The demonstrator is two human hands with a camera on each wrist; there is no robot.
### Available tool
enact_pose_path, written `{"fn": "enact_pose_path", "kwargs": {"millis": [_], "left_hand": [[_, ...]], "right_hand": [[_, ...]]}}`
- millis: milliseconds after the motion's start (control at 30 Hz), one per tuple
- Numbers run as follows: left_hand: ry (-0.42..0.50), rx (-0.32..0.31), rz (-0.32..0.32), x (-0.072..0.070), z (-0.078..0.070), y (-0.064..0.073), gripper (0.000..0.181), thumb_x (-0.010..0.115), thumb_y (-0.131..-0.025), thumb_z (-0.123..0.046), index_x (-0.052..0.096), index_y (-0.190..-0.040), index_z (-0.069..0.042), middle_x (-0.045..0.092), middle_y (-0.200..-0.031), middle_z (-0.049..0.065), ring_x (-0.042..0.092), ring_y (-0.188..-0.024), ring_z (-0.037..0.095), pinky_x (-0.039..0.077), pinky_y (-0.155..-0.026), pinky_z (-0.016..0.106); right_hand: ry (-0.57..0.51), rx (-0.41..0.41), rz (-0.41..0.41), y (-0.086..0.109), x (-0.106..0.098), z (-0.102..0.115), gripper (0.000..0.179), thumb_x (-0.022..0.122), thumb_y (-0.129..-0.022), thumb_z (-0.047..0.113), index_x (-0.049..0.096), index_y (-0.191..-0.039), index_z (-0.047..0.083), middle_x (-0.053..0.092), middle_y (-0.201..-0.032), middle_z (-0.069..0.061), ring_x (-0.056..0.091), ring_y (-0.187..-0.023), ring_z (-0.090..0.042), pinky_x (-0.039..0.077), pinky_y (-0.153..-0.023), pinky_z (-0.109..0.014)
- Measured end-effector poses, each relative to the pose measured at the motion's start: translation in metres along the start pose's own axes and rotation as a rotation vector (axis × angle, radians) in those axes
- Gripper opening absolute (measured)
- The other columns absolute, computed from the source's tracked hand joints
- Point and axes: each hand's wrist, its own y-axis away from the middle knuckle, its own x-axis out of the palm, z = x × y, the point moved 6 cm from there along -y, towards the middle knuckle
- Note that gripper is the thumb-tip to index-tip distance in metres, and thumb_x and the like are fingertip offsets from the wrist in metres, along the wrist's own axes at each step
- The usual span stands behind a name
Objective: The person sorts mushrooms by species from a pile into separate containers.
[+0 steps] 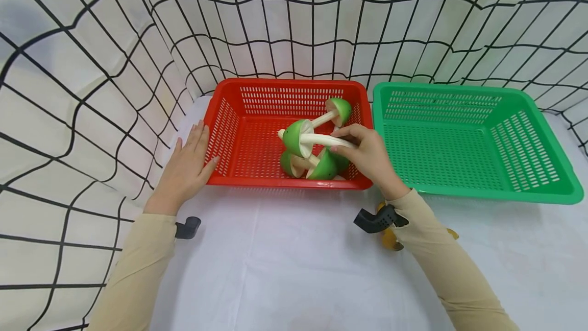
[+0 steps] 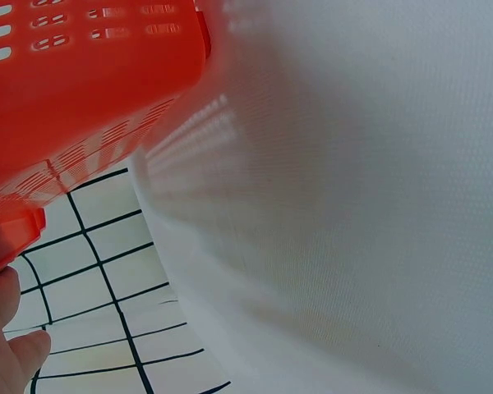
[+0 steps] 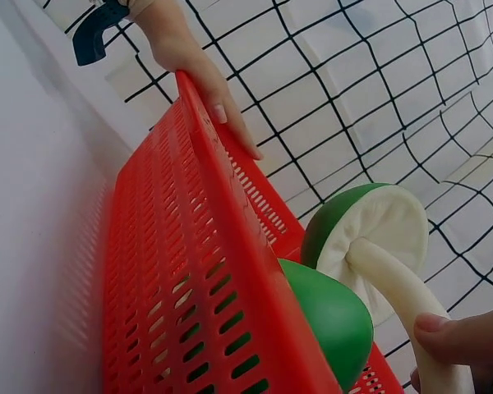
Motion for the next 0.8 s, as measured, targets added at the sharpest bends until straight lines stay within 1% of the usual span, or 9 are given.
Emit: {"fn": "enact_pose_path", "kwargs": {"millis": [267, 533, 667, 800], "left_hand": [[-0.006, 0.002, -0.004, -0.001, 0.0, 0.0, 0.071, 0.038, -0.098, -0.032, 0.009, -0.147, 0.009, 0.007, -0.155, 0.023, 0.007, -0.142, 0.036, 0.008, -0.11, 0.06], [-0.008, 0.007, -0.013, 0.001, 0.0, -0.001, 0.07, 0.038, -0.097, -0.032, 0.009, -0.147, 0.009, 0.007, -0.155, 0.023, 0.008, -0.142, 0.036, 0.009, -0.11, 0.06], [-0.008, 0.006, -0.009, 0.001, 0.001, 0.0, 0.07, 0.038, -0.098, -0.032, 0.009, -0.147, 0.009, 0.007, -0.155, 0.023, 0.008, -0.142, 0.036, 0.008, -0.11, 0.06], [-0.011, 0.004, -0.007, 0.001, 0.001, 0.0, 0.071, 0.038, -0.097, -0.032, 0.01, -0.147, 0.009, 0.007, -0.155, 0.023, 0.008, -0.142, 0.036, 0.009, -0.11, 0.06]], "right_hand": [[0.033, 0.031, 0.017, -0.013, 0.001, -0.005, 0.025, 0.073, -0.08, 0.003, 0.069, -0.103, -0.003, 0.067, -0.098, -0.016, 0.063, -0.082, -0.024, 0.055, -0.076, -0.038], [0.029, 0.038, 0.022, -0.023, 0.001, -0.005, 0.023, 0.073, -0.081, 0.003, 0.068, -0.103, -0.004, 0.067, -0.098, -0.016, 0.062, -0.082, -0.024, 0.055, -0.077, -0.037], [0.024, 0.053, 0.023, -0.027, 0.002, -0.006, 0.024, 0.072, -0.081, 0.003, 0.069, -0.104, -0.004, 0.068, -0.099, -0.016, 0.063, -0.083, -0.023, 0.055, -0.073, -0.03], [0.025, 0.051, 0.012, -0.032, 0.002, -0.006, 0.024, 0.073, -0.08, 0.003, 0.07, -0.103, -0.004, 0.069, -0.098, -0.016, 0.064, -0.079, -0.022, 0.053, -0.065, -0.021]]}}
